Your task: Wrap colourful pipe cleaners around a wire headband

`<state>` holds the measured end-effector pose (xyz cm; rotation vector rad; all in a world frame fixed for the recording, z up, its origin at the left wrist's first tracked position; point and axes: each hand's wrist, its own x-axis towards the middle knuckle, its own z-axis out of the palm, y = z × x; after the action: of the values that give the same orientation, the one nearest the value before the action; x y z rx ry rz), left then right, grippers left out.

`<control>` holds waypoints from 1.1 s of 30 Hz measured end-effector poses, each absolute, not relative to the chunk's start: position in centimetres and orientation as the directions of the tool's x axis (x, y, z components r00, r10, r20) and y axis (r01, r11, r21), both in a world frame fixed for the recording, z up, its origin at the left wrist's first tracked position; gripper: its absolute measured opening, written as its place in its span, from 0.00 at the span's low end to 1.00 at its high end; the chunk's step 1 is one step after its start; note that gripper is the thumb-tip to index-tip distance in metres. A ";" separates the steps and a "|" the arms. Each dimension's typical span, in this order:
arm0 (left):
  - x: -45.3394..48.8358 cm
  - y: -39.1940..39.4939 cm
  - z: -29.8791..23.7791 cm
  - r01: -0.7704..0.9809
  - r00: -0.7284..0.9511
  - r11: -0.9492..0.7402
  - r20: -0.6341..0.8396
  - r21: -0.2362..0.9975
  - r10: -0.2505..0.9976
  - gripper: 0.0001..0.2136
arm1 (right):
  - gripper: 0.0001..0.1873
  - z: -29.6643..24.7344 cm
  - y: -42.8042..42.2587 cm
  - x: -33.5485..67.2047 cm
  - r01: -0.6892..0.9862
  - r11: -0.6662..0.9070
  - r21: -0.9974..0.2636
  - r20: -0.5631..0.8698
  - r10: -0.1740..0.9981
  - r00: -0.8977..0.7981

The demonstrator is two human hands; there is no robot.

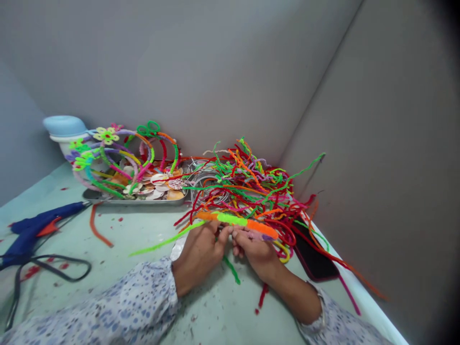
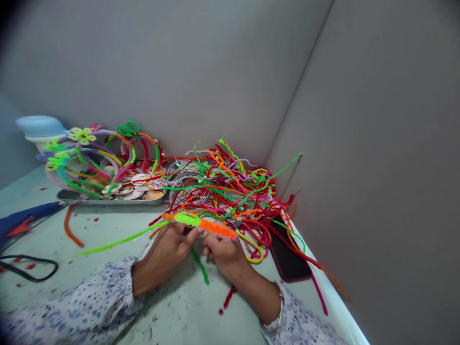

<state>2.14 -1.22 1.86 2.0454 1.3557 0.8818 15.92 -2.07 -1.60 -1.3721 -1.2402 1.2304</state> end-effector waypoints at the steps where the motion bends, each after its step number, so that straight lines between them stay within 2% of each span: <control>1: 2.2 -1.2 1.9 0.569 0.281 -0.353 0.228 0.743 0.932 0.11 | 0.13 -1.7 -2.0 16.0 0.104 -0.111 -0.988 -0.112 0.994 -0.003; 5: 2.3 -1.2 2.1 0.557 0.259 -0.378 0.277 0.740 0.925 0.08 | 0.12 -1.9 -1.6 16.4 -0.018 -0.133 -0.991 -0.132 0.991 -0.010; 9: 2.1 -0.9 2.3 0.509 0.201 -0.474 0.437 0.718 0.877 0.07 | 0.08 -1.3 -1.7 16.4 -0.186 -0.125 -0.975 -0.128 0.992 0.005; 13: 1.7 -0.4 2.2 0.416 0.153 -0.577 0.572 0.702 0.806 0.06 | 0.10 -0.8 -1.9 16.3 -0.147 -0.132 -0.980 -0.134 0.991 0.001; 17: 1.4 0.1 2.3 0.362 0.104 -0.600 0.609 0.713 0.786 0.05 | 0.10 -0.7 -2.0 16.2 -0.092 -0.140 -0.986 -0.137 0.990 -0.035; 19: 1.2 0.4 2.8 0.331 0.097 -0.541 0.542 0.773 0.834 0.07 | 0.10 -0.8 -2.1 16.3 -0.078 -0.141 -0.987 -0.138 0.989 -0.044; 21: 1.0 0.8 3.3 0.301 0.158 -0.433 0.403 0.850 0.901 0.09 | 0.09 -0.8 -2.1 16.4 -0.063 -0.144 -0.988 -0.141 0.988 -0.059; 25: 0.7 1.9 3.9 0.094 0.189 -0.145 0.126 0.985 0.974 0.12 | 0.08 -0.8 -2.2 16.5 -0.082 -0.145 -0.986 -0.136 0.986 -0.100; 29: 0.7 2.5 4.0 -0.182 0.322 0.054 0.007 0.982 0.947 0.08 | 0.08 -0.9 -2.1 16.6 -0.120 -0.167 -0.979 -0.155 0.982 -0.104; 33: 0.7 2.8 3.5 -0.362 0.375 0.284 -0.140 0.888 0.917 0.07 | 0.07 -1.2 -2.1 16.7 -0.149 -0.153 -0.977 -0.136 0.984 -0.114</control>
<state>0.68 2.83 3.47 0.8916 0.7570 0.9746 16.69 -2.11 -1.21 -1.1441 -1.0926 1.4632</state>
